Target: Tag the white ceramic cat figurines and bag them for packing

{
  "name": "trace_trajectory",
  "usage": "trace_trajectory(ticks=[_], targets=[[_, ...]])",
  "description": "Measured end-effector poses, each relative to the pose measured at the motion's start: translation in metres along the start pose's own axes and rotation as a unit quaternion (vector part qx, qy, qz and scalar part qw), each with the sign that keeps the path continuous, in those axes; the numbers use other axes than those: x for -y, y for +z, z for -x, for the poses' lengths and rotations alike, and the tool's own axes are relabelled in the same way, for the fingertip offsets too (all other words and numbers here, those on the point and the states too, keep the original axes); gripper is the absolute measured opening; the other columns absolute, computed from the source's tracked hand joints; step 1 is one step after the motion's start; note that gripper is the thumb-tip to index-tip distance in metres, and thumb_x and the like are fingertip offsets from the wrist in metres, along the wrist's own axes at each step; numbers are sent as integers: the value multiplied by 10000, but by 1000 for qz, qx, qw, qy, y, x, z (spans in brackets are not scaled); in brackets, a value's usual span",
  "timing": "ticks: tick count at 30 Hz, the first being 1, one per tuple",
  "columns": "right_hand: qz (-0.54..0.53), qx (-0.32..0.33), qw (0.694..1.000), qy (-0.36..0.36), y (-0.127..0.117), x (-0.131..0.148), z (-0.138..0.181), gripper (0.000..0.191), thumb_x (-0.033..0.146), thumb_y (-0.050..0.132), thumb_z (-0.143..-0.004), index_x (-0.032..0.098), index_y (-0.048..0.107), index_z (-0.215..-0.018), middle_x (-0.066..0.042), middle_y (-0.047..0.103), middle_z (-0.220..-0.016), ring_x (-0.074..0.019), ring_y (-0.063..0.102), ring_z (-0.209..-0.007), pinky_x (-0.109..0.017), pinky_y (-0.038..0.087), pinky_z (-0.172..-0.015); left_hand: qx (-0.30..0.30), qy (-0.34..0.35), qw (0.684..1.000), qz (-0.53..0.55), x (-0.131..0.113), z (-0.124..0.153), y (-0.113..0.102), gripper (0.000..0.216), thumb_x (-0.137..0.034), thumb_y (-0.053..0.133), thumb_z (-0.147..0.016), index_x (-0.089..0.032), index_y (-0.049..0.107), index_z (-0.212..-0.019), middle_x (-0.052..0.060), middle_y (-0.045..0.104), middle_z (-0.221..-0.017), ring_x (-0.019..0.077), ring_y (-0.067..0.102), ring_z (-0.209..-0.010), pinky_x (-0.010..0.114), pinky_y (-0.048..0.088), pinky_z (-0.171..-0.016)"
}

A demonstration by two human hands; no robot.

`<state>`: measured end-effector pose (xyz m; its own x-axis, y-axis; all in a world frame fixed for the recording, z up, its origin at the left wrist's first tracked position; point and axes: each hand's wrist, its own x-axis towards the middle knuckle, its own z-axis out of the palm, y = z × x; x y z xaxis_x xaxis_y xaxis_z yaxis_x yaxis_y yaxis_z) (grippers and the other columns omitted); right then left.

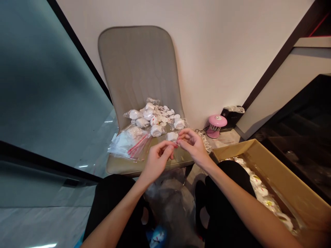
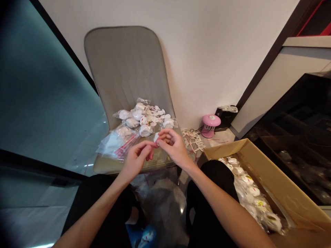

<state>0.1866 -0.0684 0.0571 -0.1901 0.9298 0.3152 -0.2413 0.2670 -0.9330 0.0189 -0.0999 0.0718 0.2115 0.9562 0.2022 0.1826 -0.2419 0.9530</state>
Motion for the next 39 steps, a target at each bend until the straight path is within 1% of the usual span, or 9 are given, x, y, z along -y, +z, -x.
trace_trajectory(ticks=[3,6,10,18,25,29,35,37,39], targets=[[10,-13,1000,3,1,-1,-3,261,395,728,-805,245,594,-972,-13,633,-864,-149,601,-752,-265,464,-651,-4,-10,1000,-22,0,-2,-6,341,-460,538,-918,-159,691,-878,-14,515,-611,120,467,-589,237,355,-556],[16,-30,999,0,1,-4,-5,244,384,727,-803,243,595,-953,-10,629,-858,-145,599,-758,-261,463,-660,-10,-7,999,-51,-1,-2,-9,305,-443,589,-888,-161,682,-816,-11,557,-647,114,470,-601,233,354,-565],[19,-43,999,-4,0,-7,-5,213,348,727,-807,236,603,-939,-6,623,-849,-132,586,-736,-252,452,-653,-6,5,997,-81,-1,-1,-11,280,-426,605,-877,-165,690,-822,0,618,-708,124,509,-643,234,372,-597],[16,-79,997,2,-13,-17,-7,216,360,715,-799,226,614,-935,-1,612,-831,-114,524,-637,-240,401,-563,6,-8,993,-116,4,-5,-18,326,-435,542,-902,-162,686,-797,0,592,-668,132,506,-626,236,348,-575],[11,-79,997,15,-28,-20,-5,175,328,676,-809,231,626,-945,17,590,-784,-101,461,-571,-235,333,-515,57,-31,990,-122,8,-7,-31,319,-433,540,-886,-166,663,-762,15,611,-699,151,528,-667,242,373,-605],[80,-34,995,46,-37,-15,-3,192,303,631,-822,214,698,-978,6,622,-769,-113,473,-581,-243,348,-537,71,-37,990,-119,5,-7,-39,329,-447,544,-882,-170,630,-725,10,601,-696,153,533,-688,247,397,-638],[208,98,972,52,-50,-7,1,255,230,571,-830,209,761,-999,-18,701,-841,-129,526,-638,-245,370,-581,99,-44,989,-101,6,-7,-47,319,-428,537,-899,-171,613,-726,6,588,-701,142,523,-681,250,401,-654],[240,128,961,52,-52,-7,3,257,213,554,-832,210,772,-969,-20,716,-848,-137,544,-656,-250,378,-595,107,-43,987,-109,7,-7,-49,329,-431,539,-899,-171,605,-710,3,582,-686,142,522,-676,251,393,-649],[260,151,952,48,-54,-7,5,238,200,551,-823,210,777,-897,-9,707,-785,-142,548,-653,-249,378,-595,114,-45,985,-119,8,-6,-50,344,-440,537,-897,-171,598,-692,3,577,-673,144,522,-674,253,390,-647]])
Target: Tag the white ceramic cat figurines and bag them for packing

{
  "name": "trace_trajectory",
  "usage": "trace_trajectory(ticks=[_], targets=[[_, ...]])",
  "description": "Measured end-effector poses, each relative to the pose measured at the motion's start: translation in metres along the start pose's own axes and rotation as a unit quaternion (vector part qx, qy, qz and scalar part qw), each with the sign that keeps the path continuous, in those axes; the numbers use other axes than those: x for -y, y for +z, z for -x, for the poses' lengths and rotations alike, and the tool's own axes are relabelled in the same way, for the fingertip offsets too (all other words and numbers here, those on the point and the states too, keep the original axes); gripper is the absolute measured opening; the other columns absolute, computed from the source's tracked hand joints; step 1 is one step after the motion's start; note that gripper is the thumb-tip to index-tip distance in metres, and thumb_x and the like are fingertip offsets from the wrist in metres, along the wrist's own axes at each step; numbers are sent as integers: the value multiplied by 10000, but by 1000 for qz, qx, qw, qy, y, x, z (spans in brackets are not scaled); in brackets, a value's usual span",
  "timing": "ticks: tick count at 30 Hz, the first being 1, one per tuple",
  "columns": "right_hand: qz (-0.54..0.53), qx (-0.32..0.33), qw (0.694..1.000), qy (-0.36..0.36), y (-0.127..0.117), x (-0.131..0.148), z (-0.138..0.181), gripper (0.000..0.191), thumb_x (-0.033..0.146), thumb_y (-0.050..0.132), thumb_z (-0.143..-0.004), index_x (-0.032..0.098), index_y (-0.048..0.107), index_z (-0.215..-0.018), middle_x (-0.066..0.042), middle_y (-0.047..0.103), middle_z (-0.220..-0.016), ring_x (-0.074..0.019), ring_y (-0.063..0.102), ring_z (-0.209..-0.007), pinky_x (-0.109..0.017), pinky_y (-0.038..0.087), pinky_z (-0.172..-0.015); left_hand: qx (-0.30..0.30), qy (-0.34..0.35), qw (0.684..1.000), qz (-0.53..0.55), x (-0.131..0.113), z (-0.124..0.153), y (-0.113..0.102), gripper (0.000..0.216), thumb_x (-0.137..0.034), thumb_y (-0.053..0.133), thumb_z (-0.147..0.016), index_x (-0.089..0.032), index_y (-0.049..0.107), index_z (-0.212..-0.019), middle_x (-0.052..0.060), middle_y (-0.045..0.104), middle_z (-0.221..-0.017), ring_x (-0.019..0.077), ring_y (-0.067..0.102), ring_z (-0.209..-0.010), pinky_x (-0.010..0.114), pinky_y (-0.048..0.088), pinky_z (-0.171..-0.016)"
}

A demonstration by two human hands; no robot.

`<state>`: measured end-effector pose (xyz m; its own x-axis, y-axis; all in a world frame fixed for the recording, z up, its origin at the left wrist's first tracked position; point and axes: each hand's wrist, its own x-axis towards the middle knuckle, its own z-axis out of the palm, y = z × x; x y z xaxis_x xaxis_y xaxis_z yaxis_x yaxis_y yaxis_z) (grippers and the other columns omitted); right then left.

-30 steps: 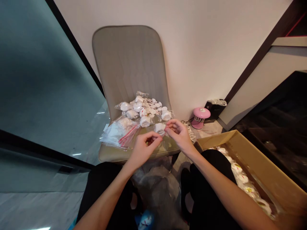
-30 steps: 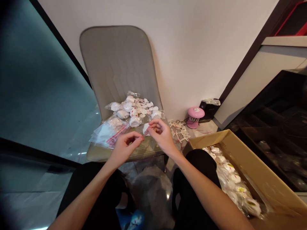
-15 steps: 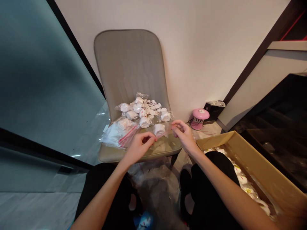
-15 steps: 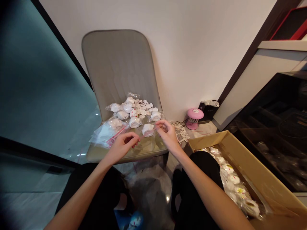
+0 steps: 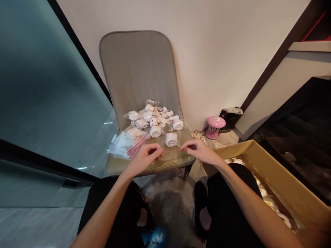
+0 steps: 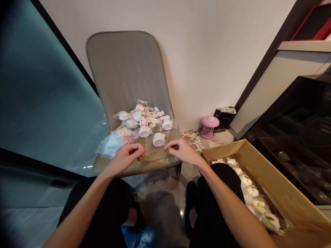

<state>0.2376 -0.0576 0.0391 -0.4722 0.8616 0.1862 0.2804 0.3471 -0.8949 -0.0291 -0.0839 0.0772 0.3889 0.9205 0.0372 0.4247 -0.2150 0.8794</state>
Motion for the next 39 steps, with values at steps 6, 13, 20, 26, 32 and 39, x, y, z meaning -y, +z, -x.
trace_trajectory(ticks=[6,13,20,26,32,39], targets=[[-67,86,994,17,-4,9,3,185,237,530,-852,201,696,-779,17,604,-658,-128,512,-589,-231,366,-543,24,8,1000,14,-3,2,-6,372,-442,512,-912,-171,575,-665,5,567,-671,143,510,-674,257,386,-673],[-151,83,985,-12,-12,23,3,211,308,576,-880,189,622,-712,12,573,-664,-132,520,-644,-251,397,-634,17,22,996,89,-4,3,-6,403,-491,543,-902,-180,538,-646,1,536,-645,135,492,-644,257,387,-665],[-86,137,987,-13,-9,17,3,177,296,578,-889,193,664,-773,15,604,-703,-127,503,-641,-239,369,-608,32,25,985,169,-9,4,5,391,-491,604,-867,-168,542,-657,81,660,-930,134,547,-667,301,438,-710],[-86,213,973,3,-1,15,4,185,306,568,-908,177,685,-848,1,646,-785,-132,551,-709,-245,405,-672,70,41,977,198,-10,3,14,356,-453,585,-898,-158,570,-698,92,663,-939,143,562,-699,300,440,-728],[-88,208,974,22,2,10,2,226,340,589,-903,145,692,-853,-14,649,-780,-128,550,-706,-241,408,-675,54,73,956,280,-2,1,16,326,-367,610,-899,-132,549,-681,126,611,-1178,136,556,-775,291,444,-772],[-121,213,969,21,0,11,1,209,332,587,-914,154,678,-853,-13,654,-817,-116,538,-710,-238,407,-689,87,82,919,376,0,2,17,259,-295,584,-921,-142,554,-715,113,621,-1052,203,581,-910,317,453,-780]])
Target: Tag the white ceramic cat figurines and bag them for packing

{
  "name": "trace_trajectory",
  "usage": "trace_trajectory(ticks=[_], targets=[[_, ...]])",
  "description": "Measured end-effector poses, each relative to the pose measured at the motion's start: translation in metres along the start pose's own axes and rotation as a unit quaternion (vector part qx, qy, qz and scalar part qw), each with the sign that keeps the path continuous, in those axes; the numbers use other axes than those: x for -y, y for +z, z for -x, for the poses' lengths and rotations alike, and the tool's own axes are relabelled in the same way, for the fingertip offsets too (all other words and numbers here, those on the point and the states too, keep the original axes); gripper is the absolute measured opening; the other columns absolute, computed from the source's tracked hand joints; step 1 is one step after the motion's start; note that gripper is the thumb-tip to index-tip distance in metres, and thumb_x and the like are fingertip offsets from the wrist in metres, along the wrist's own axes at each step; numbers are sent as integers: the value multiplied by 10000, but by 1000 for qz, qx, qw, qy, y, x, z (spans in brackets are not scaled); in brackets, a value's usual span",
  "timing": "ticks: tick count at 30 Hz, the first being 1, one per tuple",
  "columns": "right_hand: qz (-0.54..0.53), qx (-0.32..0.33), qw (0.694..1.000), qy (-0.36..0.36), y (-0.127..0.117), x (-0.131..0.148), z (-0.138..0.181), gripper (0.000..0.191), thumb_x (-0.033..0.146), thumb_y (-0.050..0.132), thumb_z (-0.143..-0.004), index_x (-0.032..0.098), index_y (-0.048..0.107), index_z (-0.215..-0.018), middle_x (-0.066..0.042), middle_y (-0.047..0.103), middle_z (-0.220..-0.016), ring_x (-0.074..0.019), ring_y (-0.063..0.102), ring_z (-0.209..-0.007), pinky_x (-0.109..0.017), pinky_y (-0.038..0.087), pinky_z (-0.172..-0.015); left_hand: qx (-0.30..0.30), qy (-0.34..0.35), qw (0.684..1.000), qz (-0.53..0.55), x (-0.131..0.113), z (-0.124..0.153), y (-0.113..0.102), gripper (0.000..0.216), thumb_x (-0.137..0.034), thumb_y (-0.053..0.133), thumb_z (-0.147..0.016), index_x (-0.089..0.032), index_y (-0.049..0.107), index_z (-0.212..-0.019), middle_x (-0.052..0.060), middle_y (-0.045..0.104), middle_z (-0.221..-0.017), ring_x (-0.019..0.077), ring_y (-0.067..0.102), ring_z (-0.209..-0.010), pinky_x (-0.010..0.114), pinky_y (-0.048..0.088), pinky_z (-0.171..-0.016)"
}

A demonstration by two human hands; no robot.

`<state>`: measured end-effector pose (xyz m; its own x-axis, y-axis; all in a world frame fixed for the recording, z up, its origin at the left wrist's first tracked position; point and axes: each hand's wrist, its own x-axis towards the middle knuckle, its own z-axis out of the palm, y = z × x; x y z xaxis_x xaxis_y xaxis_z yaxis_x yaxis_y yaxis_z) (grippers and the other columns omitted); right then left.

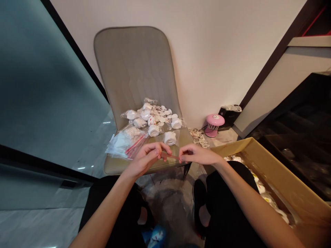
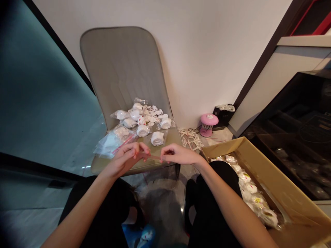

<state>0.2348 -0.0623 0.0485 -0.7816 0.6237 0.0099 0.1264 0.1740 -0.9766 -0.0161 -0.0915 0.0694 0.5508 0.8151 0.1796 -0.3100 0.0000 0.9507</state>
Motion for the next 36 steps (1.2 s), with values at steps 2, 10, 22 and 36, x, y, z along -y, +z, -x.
trace_trajectory(ticks=[2,10,22,36], targets=[[-3,6,1000,2,0,0,0,209,331,589,-914,152,679,-854,-18,663,-833,-116,542,-715,-241,411,-696,-7,13,1000,-13,0,0,1,260,-292,586,-921,-144,556,-709,102,620,-987,199,563,-926,317,443,-812],[-19,21,999,15,5,-1,-3,205,333,602,-907,150,682,-859,-22,675,-839,-117,568,-713,-244,441,-700,2,15,1000,6,0,-1,1,278,-321,614,-905,-139,560,-701,70,575,-891,149,537,-781,274,427,-701],[-42,29,999,14,8,0,-5,167,289,620,-885,145,687,-832,-8,676,-819,-107,577,-715,-234,464,-697,22,-17,999,27,-2,0,1,225,-303,607,-919,-141,593,-763,115,655,-1011,207,640,-892,341,487,-789],[2,-159,986,-45,2,3,-5,363,403,487,-986,217,646,-1254,-75,691,-1177,-184,643,-1011,-346,492,-912,22,-38,997,-65,-1,0,1,265,-341,594,-927,-141,594,-753,142,715,-1024,226,672,-896,369,504,-807]])
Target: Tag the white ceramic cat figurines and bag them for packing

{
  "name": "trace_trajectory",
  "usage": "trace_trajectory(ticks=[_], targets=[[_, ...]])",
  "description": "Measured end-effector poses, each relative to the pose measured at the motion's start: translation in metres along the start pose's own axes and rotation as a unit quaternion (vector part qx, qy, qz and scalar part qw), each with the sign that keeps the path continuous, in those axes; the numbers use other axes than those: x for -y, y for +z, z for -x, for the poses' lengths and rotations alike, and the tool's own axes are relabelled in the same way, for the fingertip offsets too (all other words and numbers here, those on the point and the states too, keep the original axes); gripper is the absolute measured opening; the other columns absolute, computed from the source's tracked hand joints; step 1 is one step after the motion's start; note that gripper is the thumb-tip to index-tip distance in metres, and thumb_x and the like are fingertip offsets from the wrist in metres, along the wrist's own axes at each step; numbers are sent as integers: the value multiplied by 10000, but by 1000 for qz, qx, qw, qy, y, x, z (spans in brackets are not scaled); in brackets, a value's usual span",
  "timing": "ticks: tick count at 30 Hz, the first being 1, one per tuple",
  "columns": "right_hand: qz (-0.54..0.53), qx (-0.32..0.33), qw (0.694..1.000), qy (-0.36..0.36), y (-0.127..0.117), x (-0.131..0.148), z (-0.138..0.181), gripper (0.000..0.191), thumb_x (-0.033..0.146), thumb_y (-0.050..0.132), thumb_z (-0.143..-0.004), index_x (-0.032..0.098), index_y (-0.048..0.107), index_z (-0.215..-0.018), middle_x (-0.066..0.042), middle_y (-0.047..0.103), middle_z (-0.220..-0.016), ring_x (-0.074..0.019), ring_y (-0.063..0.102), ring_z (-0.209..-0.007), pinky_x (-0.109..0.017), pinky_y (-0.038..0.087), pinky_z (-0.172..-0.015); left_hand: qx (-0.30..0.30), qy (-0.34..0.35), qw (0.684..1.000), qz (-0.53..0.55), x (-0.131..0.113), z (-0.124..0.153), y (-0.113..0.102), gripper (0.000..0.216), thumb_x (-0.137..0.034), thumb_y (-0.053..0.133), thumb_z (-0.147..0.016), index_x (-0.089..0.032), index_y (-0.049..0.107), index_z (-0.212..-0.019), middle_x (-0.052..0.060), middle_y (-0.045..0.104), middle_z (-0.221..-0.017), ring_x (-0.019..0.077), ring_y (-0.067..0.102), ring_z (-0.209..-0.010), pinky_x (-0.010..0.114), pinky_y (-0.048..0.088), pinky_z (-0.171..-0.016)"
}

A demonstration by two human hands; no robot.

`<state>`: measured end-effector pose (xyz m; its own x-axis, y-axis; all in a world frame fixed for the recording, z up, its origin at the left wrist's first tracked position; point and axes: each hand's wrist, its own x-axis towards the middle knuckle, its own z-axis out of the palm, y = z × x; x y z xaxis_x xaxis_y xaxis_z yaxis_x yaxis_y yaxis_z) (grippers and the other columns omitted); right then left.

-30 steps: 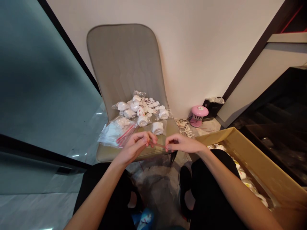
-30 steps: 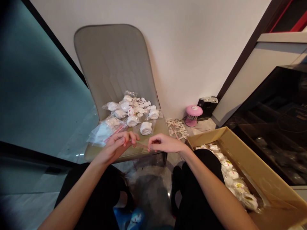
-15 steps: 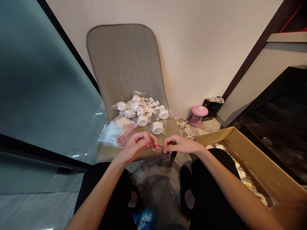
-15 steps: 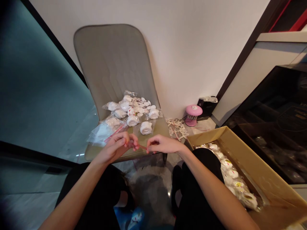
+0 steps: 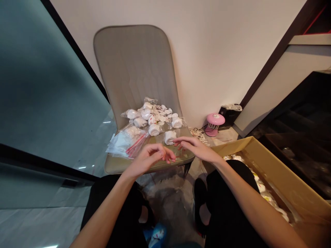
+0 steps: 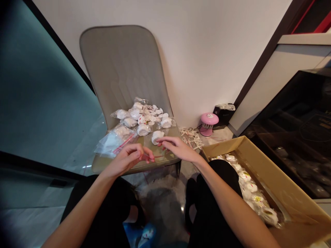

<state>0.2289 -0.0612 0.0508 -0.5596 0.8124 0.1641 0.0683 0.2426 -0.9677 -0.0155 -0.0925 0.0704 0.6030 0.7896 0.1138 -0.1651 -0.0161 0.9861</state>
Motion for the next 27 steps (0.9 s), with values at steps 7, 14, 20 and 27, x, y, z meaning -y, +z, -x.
trace_trajectory(ticks=[7,14,20,27], targets=[[-23,57,998,-2,10,3,1,463,531,474,-974,205,630,-1262,-89,696,-1170,-198,646,-1023,-379,480,-951,-3,5,998,-61,-5,-2,4,259,-324,603,-921,-144,589,-735,128,721,-1016,180,648,-823,340,499,-807],[-77,130,987,50,12,3,0,472,571,487,-950,142,667,-871,-35,671,-788,-113,612,-665,-245,494,-663,11,-6,995,-98,-10,-3,7,260,-335,590,-928,-138,639,-766,121,728,-997,183,651,-831,319,502,-795],[-77,158,982,68,12,3,0,449,553,570,-910,121,688,-869,-37,664,-745,-104,600,-636,-211,461,-584,11,-8,993,-114,-11,-3,6,253,-318,594,-926,-138,623,-750,118,729,-984,198,663,-869,325,491,-817],[-83,143,985,55,13,1,-1,415,523,575,-915,125,679,-861,-35,655,-752,-110,594,-638,-229,470,-605,5,-6,992,-123,-14,-1,3,249,-319,598,-920,-145,624,-743,98,704,-978,183,636,-851,316,473,-819]])
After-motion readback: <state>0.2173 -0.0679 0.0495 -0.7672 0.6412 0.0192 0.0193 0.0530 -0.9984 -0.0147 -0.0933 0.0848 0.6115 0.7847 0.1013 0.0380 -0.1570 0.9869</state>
